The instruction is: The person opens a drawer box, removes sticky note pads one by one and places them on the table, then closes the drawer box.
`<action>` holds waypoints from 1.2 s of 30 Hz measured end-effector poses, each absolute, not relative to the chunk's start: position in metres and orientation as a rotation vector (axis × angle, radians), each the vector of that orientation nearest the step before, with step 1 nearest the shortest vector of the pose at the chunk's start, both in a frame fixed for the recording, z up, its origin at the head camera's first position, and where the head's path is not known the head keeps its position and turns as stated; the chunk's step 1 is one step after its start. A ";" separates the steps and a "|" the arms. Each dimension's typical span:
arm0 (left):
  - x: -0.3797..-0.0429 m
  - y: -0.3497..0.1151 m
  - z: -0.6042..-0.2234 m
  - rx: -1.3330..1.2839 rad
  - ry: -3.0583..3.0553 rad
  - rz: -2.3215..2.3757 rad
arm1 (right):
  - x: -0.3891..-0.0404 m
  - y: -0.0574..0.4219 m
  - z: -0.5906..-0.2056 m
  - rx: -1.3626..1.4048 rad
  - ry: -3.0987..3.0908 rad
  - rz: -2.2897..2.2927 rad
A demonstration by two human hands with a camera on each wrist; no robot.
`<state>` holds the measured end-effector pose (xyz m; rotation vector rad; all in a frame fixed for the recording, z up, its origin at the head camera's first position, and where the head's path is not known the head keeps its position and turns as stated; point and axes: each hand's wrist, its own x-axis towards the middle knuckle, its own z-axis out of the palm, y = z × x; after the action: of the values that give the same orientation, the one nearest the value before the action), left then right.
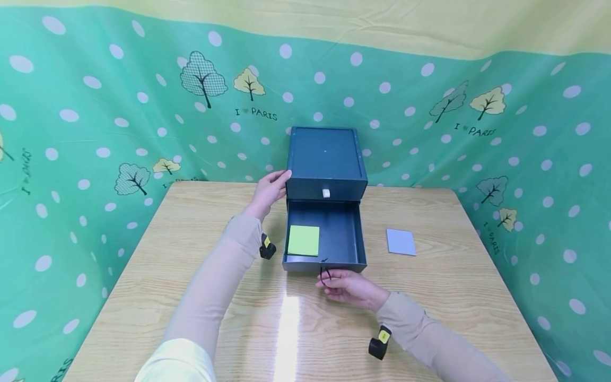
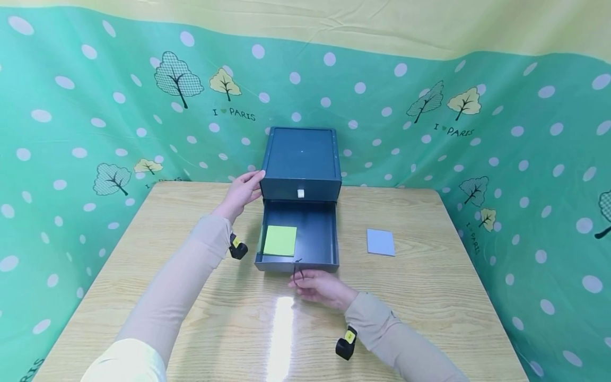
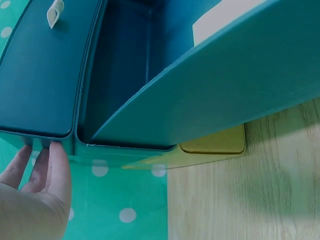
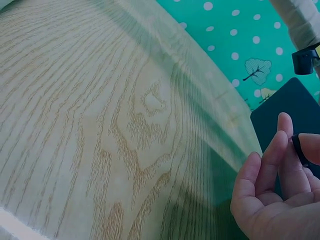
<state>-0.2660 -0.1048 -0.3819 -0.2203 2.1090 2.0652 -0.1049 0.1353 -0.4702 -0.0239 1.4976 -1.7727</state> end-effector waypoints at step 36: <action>-0.263 -0.106 -0.384 -0.193 2.086 2.101 | -0.110 0.147 -0.437 -0.714 2.087 -0.797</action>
<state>-0.2630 -0.1055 -0.3837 -0.1932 2.0865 2.1010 -0.1095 0.1470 -0.4367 -0.7140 2.0865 -0.7966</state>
